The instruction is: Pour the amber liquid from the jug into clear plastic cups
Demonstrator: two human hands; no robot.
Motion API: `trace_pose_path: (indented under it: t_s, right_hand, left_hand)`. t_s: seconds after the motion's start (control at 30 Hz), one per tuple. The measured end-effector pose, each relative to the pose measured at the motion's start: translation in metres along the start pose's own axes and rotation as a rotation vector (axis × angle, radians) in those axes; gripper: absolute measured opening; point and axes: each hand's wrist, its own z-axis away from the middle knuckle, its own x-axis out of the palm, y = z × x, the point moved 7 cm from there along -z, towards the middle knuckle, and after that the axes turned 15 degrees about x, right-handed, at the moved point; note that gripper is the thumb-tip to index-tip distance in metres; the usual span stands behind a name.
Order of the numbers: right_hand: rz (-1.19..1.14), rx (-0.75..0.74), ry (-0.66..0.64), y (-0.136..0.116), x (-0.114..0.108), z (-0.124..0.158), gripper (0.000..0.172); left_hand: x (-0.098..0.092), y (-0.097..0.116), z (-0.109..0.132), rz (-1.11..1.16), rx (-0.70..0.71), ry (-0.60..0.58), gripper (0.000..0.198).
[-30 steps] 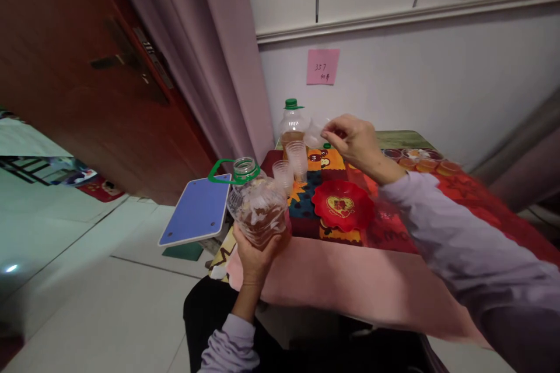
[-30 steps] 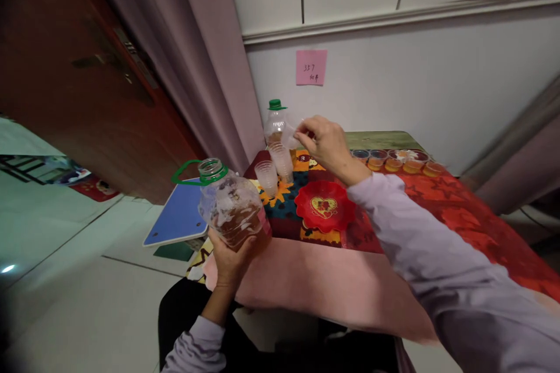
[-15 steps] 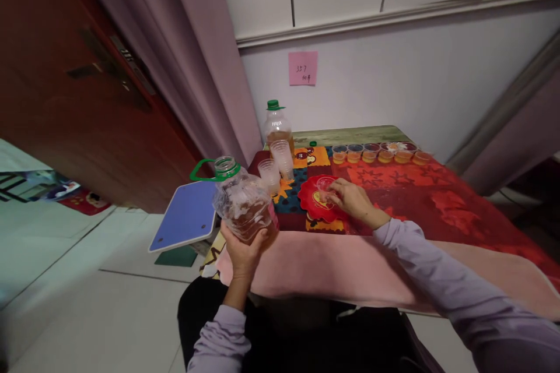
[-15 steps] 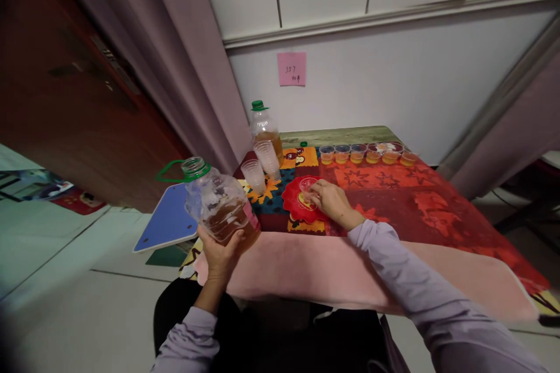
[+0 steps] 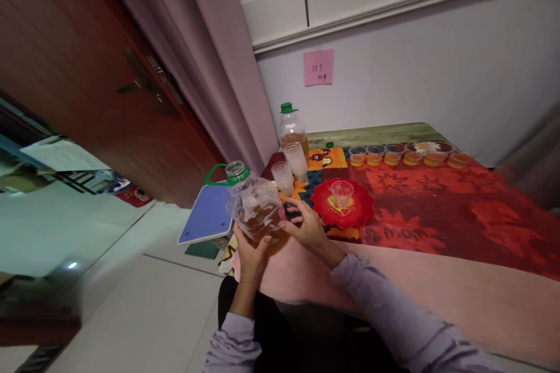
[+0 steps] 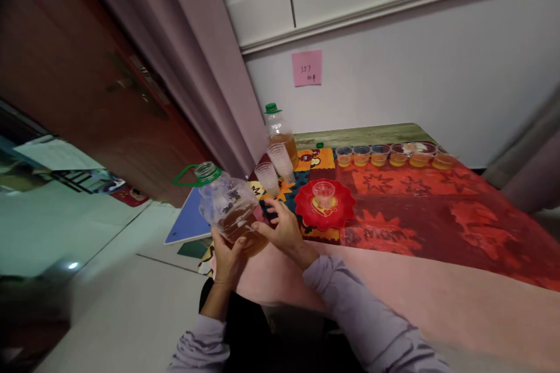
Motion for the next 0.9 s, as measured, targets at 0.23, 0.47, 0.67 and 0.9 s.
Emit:
trace_pose_path:
  t_s: [0.23, 0.47, 0.67, 0.9]
  right_hand:
    - [0.016, -0.040, -0.102, 0.018, 0.023, 0.000, 0.083]
    - [-0.207, 0.006, -0.121, 0.011, 0.014, 0.010, 0.077]
    - [-0.359, 0.107, -0.141, 0.018, 0.013, 0.009, 0.088]
    - [-0.533, 0.169, -0.325, 0.014, 0.017, 0.007, 0.072]
  left_hand:
    - [-0.007, 0.020, -0.025, -0.125, -0.141, 0.088, 0.098]
    - [0.001, 0.053, -0.040, -0.258, -0.114, 0.033, 0.096]
    - [0.006, 0.076, -0.061, -0.559, 0.022, -0.178, 0.111]
    - [0.021, 0.085, -0.063, -0.606, 0.024, -0.348, 0.119]
